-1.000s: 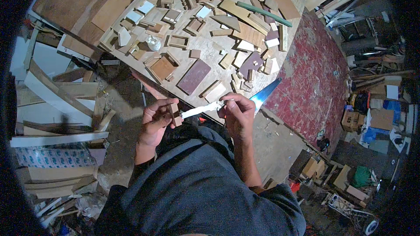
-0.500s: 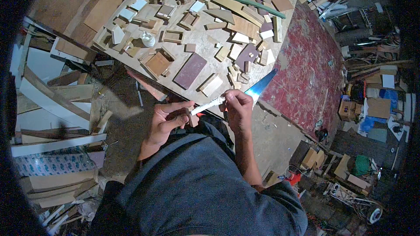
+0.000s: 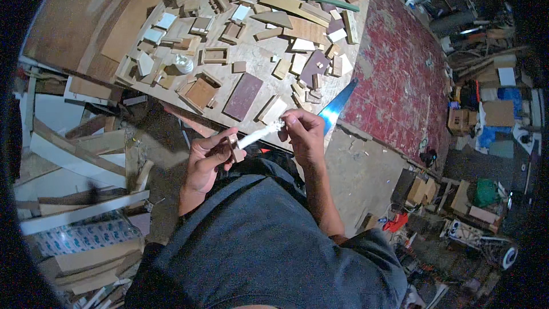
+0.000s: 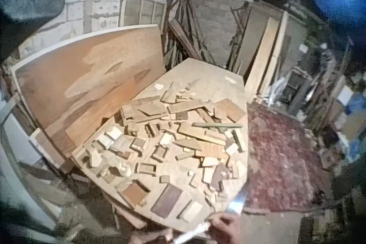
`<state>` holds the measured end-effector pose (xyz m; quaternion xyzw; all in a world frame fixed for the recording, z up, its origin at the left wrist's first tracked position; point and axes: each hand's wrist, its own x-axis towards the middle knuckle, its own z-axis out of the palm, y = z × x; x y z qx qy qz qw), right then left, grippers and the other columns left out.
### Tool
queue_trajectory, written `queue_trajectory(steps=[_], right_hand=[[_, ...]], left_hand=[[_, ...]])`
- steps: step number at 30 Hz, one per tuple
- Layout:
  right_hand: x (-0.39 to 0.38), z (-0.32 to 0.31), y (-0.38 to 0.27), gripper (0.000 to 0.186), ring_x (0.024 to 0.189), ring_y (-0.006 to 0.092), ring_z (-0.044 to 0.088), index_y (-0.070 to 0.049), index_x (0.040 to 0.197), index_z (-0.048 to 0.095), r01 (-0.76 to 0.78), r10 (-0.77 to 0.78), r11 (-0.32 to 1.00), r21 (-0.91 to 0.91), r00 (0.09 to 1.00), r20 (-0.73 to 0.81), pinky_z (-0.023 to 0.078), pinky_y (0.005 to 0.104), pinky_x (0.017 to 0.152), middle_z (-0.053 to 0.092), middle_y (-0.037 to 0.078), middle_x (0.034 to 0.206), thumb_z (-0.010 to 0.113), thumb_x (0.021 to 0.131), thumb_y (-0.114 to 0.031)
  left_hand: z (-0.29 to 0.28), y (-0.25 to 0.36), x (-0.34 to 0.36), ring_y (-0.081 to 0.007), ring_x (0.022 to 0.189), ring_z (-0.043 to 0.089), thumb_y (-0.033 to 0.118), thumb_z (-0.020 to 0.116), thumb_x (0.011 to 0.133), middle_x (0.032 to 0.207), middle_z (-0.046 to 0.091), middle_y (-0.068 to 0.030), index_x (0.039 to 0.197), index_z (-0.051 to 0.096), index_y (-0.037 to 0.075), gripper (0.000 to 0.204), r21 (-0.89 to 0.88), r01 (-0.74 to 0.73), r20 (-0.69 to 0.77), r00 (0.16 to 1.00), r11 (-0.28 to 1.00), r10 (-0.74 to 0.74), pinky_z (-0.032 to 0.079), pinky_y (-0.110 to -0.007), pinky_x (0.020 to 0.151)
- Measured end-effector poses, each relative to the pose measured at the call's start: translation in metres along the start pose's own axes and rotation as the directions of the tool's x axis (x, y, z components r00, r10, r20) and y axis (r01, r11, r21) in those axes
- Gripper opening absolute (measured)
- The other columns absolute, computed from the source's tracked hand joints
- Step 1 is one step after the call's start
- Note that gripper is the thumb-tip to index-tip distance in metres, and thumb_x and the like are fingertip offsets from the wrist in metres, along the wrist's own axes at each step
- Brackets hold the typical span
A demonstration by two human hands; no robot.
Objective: Sawing a small piece of wood and applying glue in a workshop environment.
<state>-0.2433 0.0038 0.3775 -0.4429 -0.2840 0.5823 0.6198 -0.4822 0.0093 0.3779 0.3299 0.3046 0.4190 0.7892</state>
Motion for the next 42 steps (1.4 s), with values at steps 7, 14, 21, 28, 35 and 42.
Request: queue_trajectory(steps=[7,14,21,28,35,42], right_hand=[[-0.005,-0.011,-0.005,0.015,0.065,0.0144,0.059,0.007,0.099,0.069,0.169,-0.161,0.976,-0.135,0.985,0.064,0.047,0.0272,0.054,0.064,0.01,0.084,0.066,0.092,-0.006],[-0.013,-0.023,-0.032,0.018,0.075,0.0153,0.064,0.005,0.1,0.072,0.348,-0.303,0.891,-0.292,0.934,0.189,0.053,0.0236,0.058,0.068,0.018,0.096,0.068,0.082,0.009],[-0.015,-0.027,-0.038,0.023,0.08,0.017,0.067,0.002,0.099,0.074,0.377,-0.358,0.877,-0.298,0.926,0.12,0.056,0.0246,0.062,0.069,0.02,0.098,0.069,0.079,0.013],[-0.018,-0.045,-0.049,0.025,0.09,0.0236,0.07,-0.002,0.093,0.076,0.533,-0.48,0.744,-0.402,0.846,0.234,0.057,0.0314,0.078,0.071,0.015,0.097,0.073,0.073,0.012],[-0.017,-0.061,-0.074,0.019,0.084,0.024,0.072,-0.003,0.09,0.076,0.673,-0.515,0.573,-0.468,0.74,0.433,0.057,0.0322,0.077,0.073,0.015,0.092,0.075,0.073,0.005],[-0.007,-0.064,-0.075,0.014,0.082,0.0225,0.072,-0.002,0.087,0.077,0.691,-0.616,0.573,-0.44,0.718,0.324,0.056,0.0316,0.072,0.074,0.015,0.09,0.077,0.073,0.002]], left_hand=[[0.018,0.01,0.009,-0.0081,0.063,0.056,0.009,0.062,0.095,0.088,0.072,-0.0141,0.129,0.063,0.004,0.035,-0.104,0.067,0.01,0.998,0.992,-0.066,0.043,-0.02,0.053],[0.021,0.008,0.016,-0.0122,0.06,0.055,0.013,0.062,0.095,0.089,0.069,-0.0175,0.137,0.056,0.004,0.043,-0.283,0.195,-0.006,0.979,0.939,-0.205,0.043,-0.022,0.052],[0.033,0.003,0.025,-0.0063,0.063,0.056,0.013,0.058,0.098,0.09,0.071,-0.0162,0.134,0.058,0.002,0.037,-0.273,0.189,0.062,0.982,0.943,-0.178,0.044,-0.019,0.051],[0.042,-0.003,0.034,-0.0095,0.065,0.058,0.014,0.059,0.097,0.09,0.07,-0.0165,0.135,0.056,0.003,0.04,-0.379,0.228,0.095,0.974,0.897,-0.207,0.044,-0.021,0.051],[0.051,-0.009,0.043,-0.0107,0.065,0.057,0.017,0.06,0.097,0.093,0.068,-0.016,0.138,0.052,0.001,0.045,-0.43,0.31,0.147,0.951,0.848,-0.273,0.043,-0.022,0.052],[0.063,-0.011,0.048,-0.0083,0.062,0.055,0.018,0.059,0.097,0.089,0.071,-0.0162,0.134,0.057,0.001,0.041,-0.423,0.328,0.129,0.945,0.845,-0.302,0.041,-0.021,0.051]])
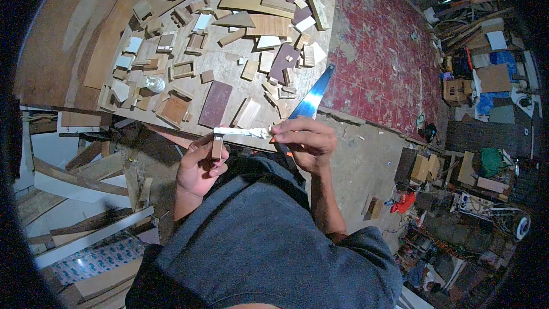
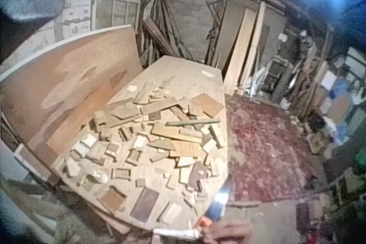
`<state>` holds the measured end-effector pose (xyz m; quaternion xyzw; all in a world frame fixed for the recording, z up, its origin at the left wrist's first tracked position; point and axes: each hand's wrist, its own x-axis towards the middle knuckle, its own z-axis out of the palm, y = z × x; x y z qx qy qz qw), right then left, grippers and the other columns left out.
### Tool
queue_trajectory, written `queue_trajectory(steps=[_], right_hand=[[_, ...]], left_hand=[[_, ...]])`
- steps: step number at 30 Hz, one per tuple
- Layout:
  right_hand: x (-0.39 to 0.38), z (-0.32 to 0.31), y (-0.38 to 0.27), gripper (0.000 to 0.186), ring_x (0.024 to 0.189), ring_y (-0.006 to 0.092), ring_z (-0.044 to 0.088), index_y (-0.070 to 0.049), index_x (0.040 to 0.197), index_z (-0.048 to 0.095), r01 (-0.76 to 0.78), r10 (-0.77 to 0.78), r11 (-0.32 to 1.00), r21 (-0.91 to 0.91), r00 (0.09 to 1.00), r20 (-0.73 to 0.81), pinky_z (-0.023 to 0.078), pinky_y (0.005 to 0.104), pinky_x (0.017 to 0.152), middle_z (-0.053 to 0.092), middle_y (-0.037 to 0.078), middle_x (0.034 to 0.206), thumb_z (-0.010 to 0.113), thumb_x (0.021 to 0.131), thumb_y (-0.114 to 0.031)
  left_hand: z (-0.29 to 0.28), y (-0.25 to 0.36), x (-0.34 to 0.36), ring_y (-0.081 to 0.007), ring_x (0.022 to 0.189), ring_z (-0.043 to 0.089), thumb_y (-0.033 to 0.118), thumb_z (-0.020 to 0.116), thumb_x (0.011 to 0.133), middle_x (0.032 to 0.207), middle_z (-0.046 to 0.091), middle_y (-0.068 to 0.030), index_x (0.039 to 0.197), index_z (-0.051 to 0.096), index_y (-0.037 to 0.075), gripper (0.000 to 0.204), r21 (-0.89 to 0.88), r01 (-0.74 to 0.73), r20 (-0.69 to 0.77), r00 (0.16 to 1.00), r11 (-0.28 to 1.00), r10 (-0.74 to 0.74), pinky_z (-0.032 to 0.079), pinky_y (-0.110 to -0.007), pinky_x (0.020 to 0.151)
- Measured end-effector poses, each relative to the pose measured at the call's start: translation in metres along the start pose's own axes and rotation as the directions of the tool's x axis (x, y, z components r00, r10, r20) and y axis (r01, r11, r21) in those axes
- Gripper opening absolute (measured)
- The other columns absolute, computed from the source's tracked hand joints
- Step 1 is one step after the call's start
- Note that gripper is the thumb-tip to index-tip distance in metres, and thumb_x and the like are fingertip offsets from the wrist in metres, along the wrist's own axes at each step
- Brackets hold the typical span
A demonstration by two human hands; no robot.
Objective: Sawing a small piece of wood and applying glue in a workshop environment.
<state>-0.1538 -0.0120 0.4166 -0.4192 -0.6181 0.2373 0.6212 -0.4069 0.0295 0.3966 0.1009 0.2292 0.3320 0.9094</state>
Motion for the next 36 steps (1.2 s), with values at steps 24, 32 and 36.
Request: queue_trajectory(steps=[24,32,36], right_hand=[[-0.02,-0.022,0.002,0.018,0.08,0.0232,0.072,-0.001,0.084,0.076,-0.06,0.06,0.998,0.006,0.997,0.045,0.058,0.0314,0.073,0.073,0.016,0.089,0.072,0.071,0.011],[-0.025,-0.021,0.006,0.021,0.084,0.0231,0.07,0.004,0.093,0.073,-0.279,0.319,0.913,0.296,0.943,-0.096,0.058,0.0314,0.072,0.071,0.021,0.094,0.07,0.074,0.014],[-0.031,-0.019,0.014,0.015,0.076,0.019,0.068,0.006,0.093,0.072,-0.42,0.452,0.849,0.321,0.891,-0.031,0.054,0.0256,0.059,0.07,0.021,0.096,0.069,0.079,0.012]], left_hand=[[0.009,0.001,0.018,-0.008,0.064,0.057,0.012,0.059,0.096,0.093,0.072,-0.018,0.135,0.057,0.001,0.041,0.175,-0.062,0.014,0.998,0.983,0.06,0.042,-0.019,0.05],[0.023,-0.014,0.022,-0.0056,0.065,0.058,-0.002,0.055,0.09,0.096,0.073,-0.0159,0.135,0.058,0.003,0.045,0.429,-0.106,0.012,0.994,0.897,0.112,0.042,-0.017,0.053],[0.025,-0.018,0.021,-0.0066,0.073,0.064,0.003,0.058,0.093,0.096,0.074,-0.0149,0.134,0.058,0.002,0.041,0.447,-0.072,0.061,0.997,0.891,0.05,0.043,-0.017,0.055]])
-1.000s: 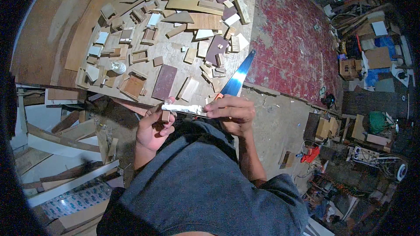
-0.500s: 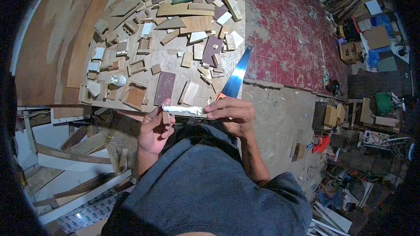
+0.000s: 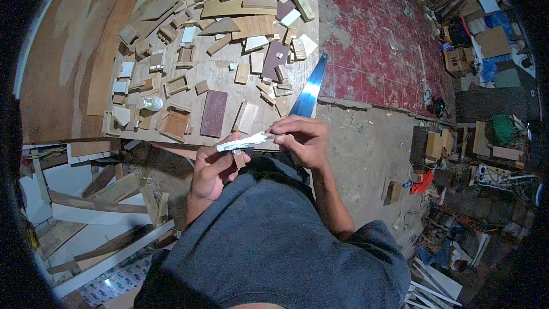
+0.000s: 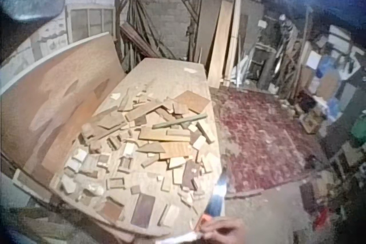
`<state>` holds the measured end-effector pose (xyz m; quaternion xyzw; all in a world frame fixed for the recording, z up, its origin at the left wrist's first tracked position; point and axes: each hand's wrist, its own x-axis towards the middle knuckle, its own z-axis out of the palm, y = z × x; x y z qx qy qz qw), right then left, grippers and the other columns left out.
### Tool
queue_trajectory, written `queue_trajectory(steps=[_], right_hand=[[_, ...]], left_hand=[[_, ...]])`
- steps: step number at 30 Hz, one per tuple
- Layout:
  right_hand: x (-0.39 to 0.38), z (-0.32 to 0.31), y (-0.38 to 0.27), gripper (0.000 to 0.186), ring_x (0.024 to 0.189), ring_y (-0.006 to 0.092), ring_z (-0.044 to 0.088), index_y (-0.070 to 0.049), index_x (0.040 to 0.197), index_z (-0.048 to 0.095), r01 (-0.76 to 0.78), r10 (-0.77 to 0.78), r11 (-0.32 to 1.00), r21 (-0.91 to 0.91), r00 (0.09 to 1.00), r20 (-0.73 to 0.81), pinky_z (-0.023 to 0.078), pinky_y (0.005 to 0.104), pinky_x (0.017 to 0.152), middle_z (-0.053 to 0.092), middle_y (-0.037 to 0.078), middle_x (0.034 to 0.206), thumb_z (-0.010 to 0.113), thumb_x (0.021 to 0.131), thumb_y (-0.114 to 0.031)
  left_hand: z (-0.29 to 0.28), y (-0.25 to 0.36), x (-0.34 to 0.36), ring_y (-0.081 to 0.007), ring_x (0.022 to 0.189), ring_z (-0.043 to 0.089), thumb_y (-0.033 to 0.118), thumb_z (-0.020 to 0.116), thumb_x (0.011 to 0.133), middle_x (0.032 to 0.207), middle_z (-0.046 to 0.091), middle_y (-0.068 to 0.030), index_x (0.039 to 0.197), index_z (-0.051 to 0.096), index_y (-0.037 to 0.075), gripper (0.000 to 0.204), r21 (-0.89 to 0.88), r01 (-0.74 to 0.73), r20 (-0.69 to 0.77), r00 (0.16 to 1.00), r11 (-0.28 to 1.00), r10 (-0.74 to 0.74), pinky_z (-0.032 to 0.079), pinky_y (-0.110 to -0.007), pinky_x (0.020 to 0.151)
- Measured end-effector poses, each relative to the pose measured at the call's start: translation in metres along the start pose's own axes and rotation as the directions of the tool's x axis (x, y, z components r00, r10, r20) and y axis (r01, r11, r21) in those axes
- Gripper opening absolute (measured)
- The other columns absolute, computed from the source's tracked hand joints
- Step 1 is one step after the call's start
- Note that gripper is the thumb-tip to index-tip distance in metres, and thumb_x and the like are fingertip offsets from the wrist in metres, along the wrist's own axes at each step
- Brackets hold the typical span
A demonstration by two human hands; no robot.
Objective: Sawing a small piece of wood and applying glue in a workshop environment.
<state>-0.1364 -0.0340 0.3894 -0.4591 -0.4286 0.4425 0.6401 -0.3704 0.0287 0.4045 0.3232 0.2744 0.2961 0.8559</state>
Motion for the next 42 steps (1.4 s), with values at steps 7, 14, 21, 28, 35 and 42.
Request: queue_trajectory(steps=[7,14,21,28,35,42], right_hand=[[-0.002,0.002,0.01,0.014,0.073,0.0189,0.067,0.007,0.096,0.071,0.089,-0.082,0.994,0.07,0.992,-0.093,0.051,0.0247,0.053,0.068,0.023,0.096,0.069,0.082,0.008],[0.001,0.006,0.008,0.014,0.084,0.0238,0.069,0.006,0.091,0.073,0.064,-0.061,0.997,-0.051,0.997,0.05,0.055,0.0336,0.076,0.072,0.019,0.089,0.072,0.077,0.008],[-0.002,0.007,0.008,0.014,0.084,0.0234,0.069,0.006,0.091,0.073,-0.078,0.079,0.997,0.011,0.994,-0.073,0.055,0.032,0.076,0.072,0.018,0.092,0.071,0.077,0.009],[0.0,0.005,0.009,0.014,0.078,0.0194,0.067,0.006,0.092,0.073,0.077,-0.074,0.994,-0.073,0.996,0.043,0.054,0.028,0.067,0.071,0.02,0.091,0.07,0.079,0.009],[-0.002,0.006,0.013,0.015,0.069,0.0149,0.064,0.006,0.094,0.073,0.15,-0.148,0.988,-0.031,0.987,0.06,0.052,0.0239,0.057,0.07,0.02,0.091,0.069,0.08,0.01],[-0.003,0.016,0.013,0.015,0.07,0.0154,0.064,0.006,0.094,0.072,0.058,-0.059,0.997,-0.056,0.998,-0.019,0.052,0.0237,0.055,0.069,0.02,0.09,0.069,0.08,0.01]], left_hand=[[-0.006,-0.006,-0.001,-0.0066,0.07,0.063,0.009,0.061,0.095,0.095,0.074,-0.0146,0.129,0.062,0.0,0.035,-0.012,-0.028,0.019,0.999,1.0,0.028,0.044,-0.018,0.053],[-0.005,-0.005,-0.004,-0.0029,0.064,0.056,0.003,0.062,0.093,0.091,0.074,-0.0095,0.13,0.061,0.0,0.037,0.062,-0.039,-0.05,0.998,0.997,0.042,0.041,-0.016,0.052],[-0.005,-0.002,-0.006,-0.0041,0.07,0.061,0.004,0.063,0.093,0.093,0.074,-0.01,0.131,0.06,-0.001,0.038,0.054,-0.019,-0.045,0.999,0.998,0.022,0.041,-0.017,0.052],[0.0,-0.001,-0.005,-0.0042,0.07,0.056,-0.001,0.056,0.094,0.097,0.072,-0.0107,0.136,0.056,0.001,0.042,0.052,-0.02,-0.025,0.999,0.998,0.021,0.041,-0.018,0.056],[0.002,-0.005,-0.005,-0.0078,0.064,0.051,0.012,0.06,0.097,0.095,0.071,-0.011,0.132,0.057,-0.004,0.039,0.078,-0.071,-0.101,0.992,0.994,0.079,0.04,-0.021,0.056],[-0.004,-0.01,-0.009,-0.0053,0.075,0.058,0.011,0.061,0.097,0.096,0.072,-0.0109,0.129,0.061,-0.001,0.034,0.011,-0.061,-0.091,0.994,0.998,0.062,0.039,-0.019,0.057]])
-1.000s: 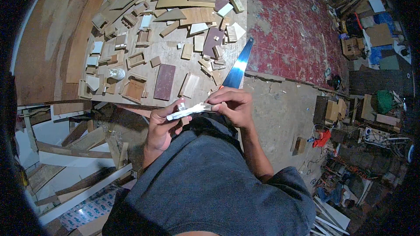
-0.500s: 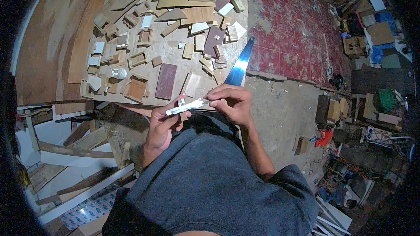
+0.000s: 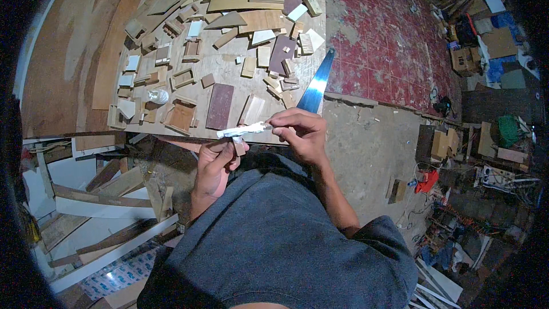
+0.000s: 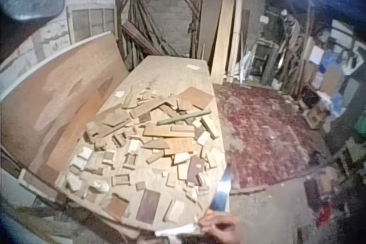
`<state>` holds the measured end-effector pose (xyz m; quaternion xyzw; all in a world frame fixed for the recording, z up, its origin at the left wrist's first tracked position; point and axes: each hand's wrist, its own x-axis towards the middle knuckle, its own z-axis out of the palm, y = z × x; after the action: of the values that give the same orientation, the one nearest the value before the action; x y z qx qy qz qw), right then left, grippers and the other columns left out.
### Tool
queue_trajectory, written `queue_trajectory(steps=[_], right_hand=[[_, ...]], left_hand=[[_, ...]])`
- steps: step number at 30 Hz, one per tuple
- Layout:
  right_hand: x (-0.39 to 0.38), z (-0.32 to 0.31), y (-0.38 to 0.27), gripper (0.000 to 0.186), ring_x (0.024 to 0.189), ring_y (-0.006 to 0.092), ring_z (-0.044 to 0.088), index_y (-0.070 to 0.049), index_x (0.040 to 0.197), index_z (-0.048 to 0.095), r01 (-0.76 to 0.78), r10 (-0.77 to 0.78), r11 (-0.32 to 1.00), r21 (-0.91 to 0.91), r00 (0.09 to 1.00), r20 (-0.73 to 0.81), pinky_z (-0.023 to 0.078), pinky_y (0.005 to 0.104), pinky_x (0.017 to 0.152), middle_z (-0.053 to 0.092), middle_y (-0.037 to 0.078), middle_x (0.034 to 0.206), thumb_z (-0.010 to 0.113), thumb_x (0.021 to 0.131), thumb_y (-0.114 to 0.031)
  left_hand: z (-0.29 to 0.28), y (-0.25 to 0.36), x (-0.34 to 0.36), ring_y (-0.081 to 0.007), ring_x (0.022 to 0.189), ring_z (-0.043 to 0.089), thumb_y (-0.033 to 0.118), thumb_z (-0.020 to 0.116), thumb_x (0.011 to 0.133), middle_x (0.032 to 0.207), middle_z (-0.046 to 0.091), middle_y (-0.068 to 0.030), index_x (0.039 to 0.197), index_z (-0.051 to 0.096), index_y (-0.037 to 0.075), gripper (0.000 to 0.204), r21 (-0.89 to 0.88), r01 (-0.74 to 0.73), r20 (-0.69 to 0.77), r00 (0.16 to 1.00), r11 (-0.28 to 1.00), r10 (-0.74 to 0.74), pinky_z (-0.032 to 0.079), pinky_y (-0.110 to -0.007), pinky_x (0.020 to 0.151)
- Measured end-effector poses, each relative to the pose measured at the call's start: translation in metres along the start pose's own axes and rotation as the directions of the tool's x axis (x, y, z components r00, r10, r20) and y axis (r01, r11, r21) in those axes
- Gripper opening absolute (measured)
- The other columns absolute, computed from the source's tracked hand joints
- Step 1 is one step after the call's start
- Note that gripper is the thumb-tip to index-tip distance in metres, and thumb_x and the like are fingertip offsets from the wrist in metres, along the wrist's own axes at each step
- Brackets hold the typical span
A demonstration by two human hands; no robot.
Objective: Sawing a small piece of wood and applying glue in a workshop environment.
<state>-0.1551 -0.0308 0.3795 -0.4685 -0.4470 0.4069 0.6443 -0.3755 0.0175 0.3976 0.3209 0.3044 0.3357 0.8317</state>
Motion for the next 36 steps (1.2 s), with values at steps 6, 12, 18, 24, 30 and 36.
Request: queue_trajectory(steps=[6,12,18,24,30,36], right_hand=[[0.002,0.004,0.0,0.016,0.078,0.0197,0.067,0.004,0.093,0.073,0.096,-0.092,0.994,-0.053,0.993,0.075,0.053,0.0288,0.068,0.071,0.019,0.089,0.07,0.078,0.011],[0.002,0.008,-0.002,0.015,0.084,0.021,0.069,0.004,0.091,0.074,0.051,-0.038,0.996,-0.073,0.984,0.176,0.053,0.0297,0.074,0.072,0.015,0.089,0.072,0.076,0.007],[0.006,0.021,0.004,0.015,0.083,0.0198,0.068,0.004,0.092,0.074,-0.044,0.044,0.999,0.008,0.996,0.075,0.053,0.0282,0.071,0.071,0.016,0.091,0.072,0.077,0.007],[0.009,0.031,0.005,0.015,0.082,0.0198,0.068,0.004,0.092,0.074,-0.023,0.014,0.993,0.118,0.997,0.075,0.053,0.0274,0.07,0.072,0.016,0.091,0.072,0.077,0.006],[0.014,0.036,0.004,0.013,0.08,0.0205,0.069,0.003,0.09,0.074,-0.017,0.02,1.0,-0.014,0.962,0.274,0.053,0.0286,0.071,0.072,0.015,0.085,0.072,0.077,0.005],[0.019,0.043,0.008,0.012,0.074,0.0182,0.067,0.004,0.092,0.073,0.006,-0.003,1.0,-0.01,0.975,0.222,0.053,0.0273,0.064,0.07,0.018,0.087,0.072,0.08,0.004]], left_hand=[[0.003,0.003,-0.005,-0.0076,0.064,0.05,0.013,0.059,0.098,0.093,0.072,-0.0097,0.117,0.068,-0.002,0.026,0.043,-0.048,-0.074,0.996,0.998,0.051,0.037,-0.022,0.054],[-0.007,0.003,-0.009,-0.0089,0.065,0.052,0.007,0.055,0.098,0.096,0.071,-0.0094,0.12,0.066,-0.003,0.027,-0.034,-0.034,-0.133,0.991,0.999,0.029,0.039,-0.021,0.056],[-0.016,0.011,-0.021,-0.0092,0.064,0.05,0.015,0.06,0.097,0.092,0.069,-0.0107,0.12,0.065,-0.004,0.03,0.056,-0.031,-0.088,0.995,0.998,0.036,0.036,-0.021,0.055],[-0.025,0.01,-0.026,-0.009,0.062,0.046,0.01,0.059,0.095,0.089,0.068,-0.0105,0.122,0.064,-0.004,0.031,0.007,-0.088,-0.127,0.988,0.996,0.088,0.035,-0.021,0.056],[-0.038,0.008,-0.026,-0.0092,0.063,0.047,0.002,0.055,0.092,0.092,0.068,-0.0136,0.122,0.064,-0.004,0.032,-0.065,-0.099,-0.126,0.988,0.993,0.09,0.036,-0.021,0.055],[-0.036,0.017,-0.027,-0.009,0.064,0.049,0.009,0.058,0.095,0.096,0.07,-0.0158,0.119,0.065,-0.004,0.028,0.012,-0.08,-0.118,0.99,0.997,0.081,0.036,-0.021,0.055]])
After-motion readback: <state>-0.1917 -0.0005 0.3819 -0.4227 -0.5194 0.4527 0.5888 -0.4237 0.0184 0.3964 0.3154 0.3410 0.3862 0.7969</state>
